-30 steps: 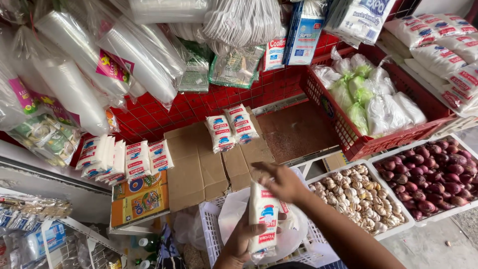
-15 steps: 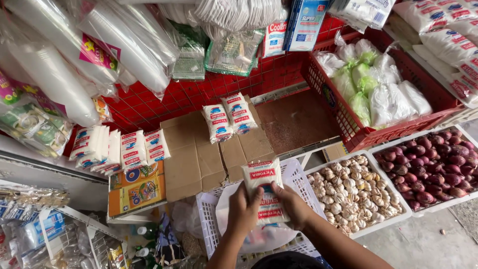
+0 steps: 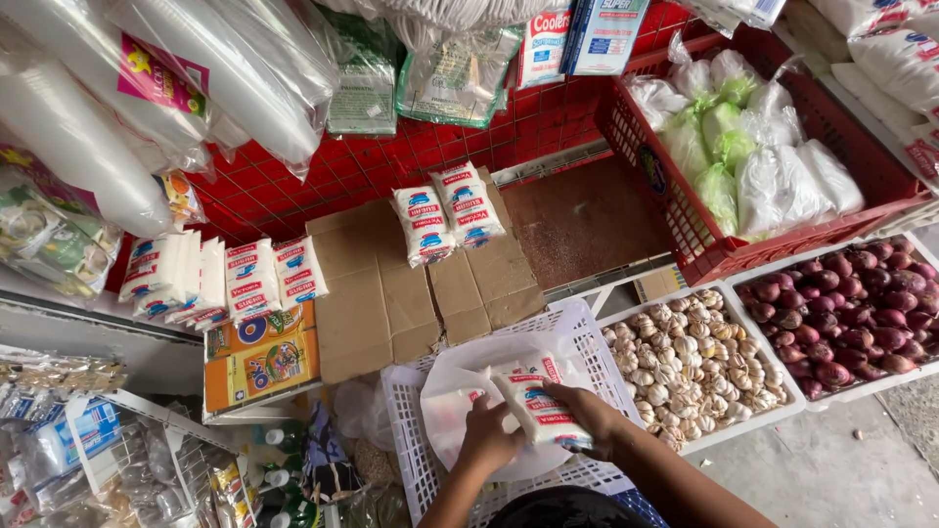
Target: The person picks up individual packets of sugar from a cardboard box on a low shelf and places them into a white plastic bag inside a basket. The person then ties the handles of the plastic bag.
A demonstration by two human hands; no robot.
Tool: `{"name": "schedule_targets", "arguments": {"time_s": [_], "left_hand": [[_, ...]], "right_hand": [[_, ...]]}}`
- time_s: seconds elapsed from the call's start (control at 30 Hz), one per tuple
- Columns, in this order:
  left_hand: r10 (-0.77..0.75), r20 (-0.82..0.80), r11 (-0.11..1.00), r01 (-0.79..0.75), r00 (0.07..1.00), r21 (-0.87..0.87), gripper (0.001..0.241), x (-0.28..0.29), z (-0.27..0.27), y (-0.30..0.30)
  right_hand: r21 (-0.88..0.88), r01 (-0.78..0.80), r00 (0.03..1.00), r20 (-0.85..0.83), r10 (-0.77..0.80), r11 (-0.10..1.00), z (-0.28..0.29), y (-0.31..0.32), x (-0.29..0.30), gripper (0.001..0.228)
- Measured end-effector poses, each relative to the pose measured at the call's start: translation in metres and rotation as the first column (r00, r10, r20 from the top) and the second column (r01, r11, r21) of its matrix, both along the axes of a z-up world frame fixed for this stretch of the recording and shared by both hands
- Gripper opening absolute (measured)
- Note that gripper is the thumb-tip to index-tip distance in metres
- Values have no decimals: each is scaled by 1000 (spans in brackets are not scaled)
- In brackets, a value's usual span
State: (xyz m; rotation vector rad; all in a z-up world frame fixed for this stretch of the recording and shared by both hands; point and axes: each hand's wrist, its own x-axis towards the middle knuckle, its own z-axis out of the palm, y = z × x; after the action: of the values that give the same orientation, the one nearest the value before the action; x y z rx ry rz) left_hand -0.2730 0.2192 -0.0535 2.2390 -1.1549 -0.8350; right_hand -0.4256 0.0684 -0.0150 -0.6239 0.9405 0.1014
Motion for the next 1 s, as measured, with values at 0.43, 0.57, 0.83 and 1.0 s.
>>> {"name": "schedule_targets", "arguments": {"time_s": [0.43,0.57,0.83,1.0], "left_hand": [[314,-273,888,-383,909,-256,20,4,-28,14],[461,-309,770,-548,832,-328,26,12,-21,64],[521,-622,571,-780,584,-254,5,21,4,115],[486,-639,547,-778,596,-310,15,24,8,116]], "right_hand": [[157,119,986,-135,-98,980,-51,-1,6,40],[240,163,979,-156,-127,957,-90,-1,17,36],[263,3,993,-118,29,965,-125,24,77,31],[75,-189,950,-240,202,979,-127,56,121,32]]}}
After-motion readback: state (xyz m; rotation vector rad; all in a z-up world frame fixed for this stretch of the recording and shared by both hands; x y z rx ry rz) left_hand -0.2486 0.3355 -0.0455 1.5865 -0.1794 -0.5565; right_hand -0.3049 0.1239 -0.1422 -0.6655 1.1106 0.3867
